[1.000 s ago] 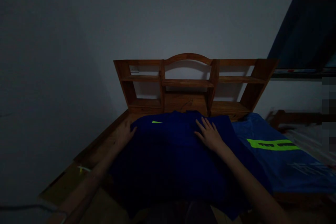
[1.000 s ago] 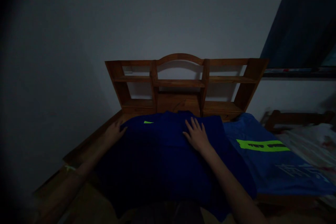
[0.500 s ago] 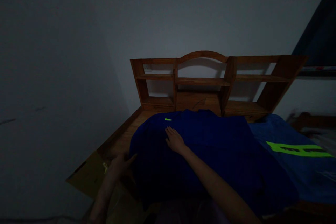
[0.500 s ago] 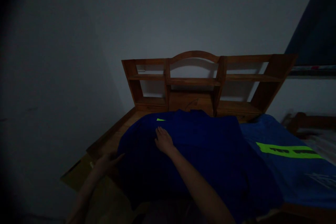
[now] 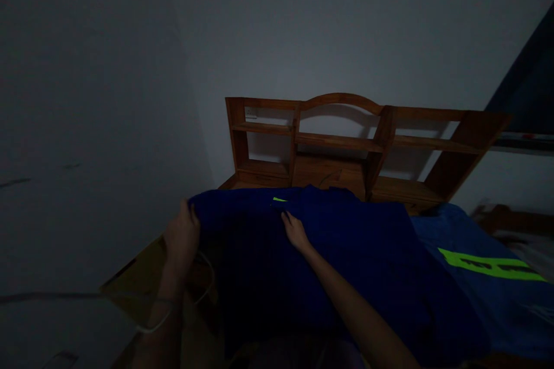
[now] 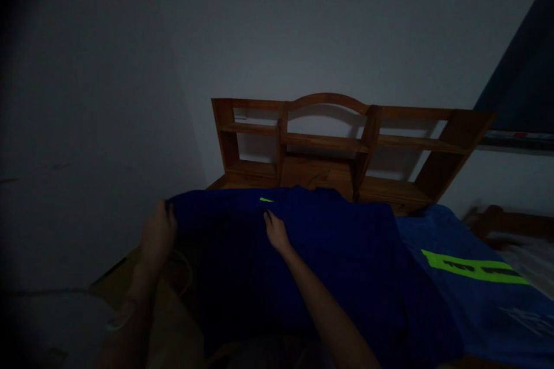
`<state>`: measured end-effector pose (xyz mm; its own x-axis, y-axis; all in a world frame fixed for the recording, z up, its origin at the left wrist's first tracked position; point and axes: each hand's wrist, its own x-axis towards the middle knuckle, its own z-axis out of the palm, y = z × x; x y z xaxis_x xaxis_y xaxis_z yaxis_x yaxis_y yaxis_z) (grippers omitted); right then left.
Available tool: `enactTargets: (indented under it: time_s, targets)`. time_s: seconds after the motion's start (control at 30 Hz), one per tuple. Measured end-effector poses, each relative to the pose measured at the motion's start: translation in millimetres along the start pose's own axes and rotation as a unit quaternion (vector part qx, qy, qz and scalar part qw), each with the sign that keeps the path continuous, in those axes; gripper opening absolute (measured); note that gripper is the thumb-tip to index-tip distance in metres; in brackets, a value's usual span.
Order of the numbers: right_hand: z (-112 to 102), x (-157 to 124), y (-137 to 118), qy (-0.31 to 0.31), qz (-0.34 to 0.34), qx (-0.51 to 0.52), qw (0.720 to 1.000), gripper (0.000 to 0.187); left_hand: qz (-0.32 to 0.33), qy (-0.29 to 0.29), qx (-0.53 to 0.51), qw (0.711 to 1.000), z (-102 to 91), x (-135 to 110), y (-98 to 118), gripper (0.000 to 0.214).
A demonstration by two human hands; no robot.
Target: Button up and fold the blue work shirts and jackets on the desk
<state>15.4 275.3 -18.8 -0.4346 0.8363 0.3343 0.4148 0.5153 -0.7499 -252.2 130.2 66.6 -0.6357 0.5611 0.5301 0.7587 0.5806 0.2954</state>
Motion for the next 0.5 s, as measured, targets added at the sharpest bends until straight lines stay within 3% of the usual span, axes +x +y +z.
enactTargets:
  time_s: [0.17, 0.3, 0.4, 0.5]
  targets:
    - [6, -5, -1, -0.063, -0.091, -0.123, 0.986, 0.048, 0.019, 0.137, -0.08, 0.987, -37.4, 54, 10, 0.045]
    - [2, -10, -16, -0.071, -0.086, -0.117, 0.987, 0.078, 0.085, 0.167, -0.187, 0.964, -60.4, 62, 57, 0.037]
    - [-6, -14, -36, 0.003, -0.085, -0.025, 0.996, 0.108, 0.117, 0.133, -0.274, 0.945, -59.2, 44, 119, 0.03]
    - [-17, -20, -51, 0.089, -0.075, 0.021, 0.993, 0.12, 0.122, -0.005, -0.395, 0.911, -48.7, 4, 184, 0.032]
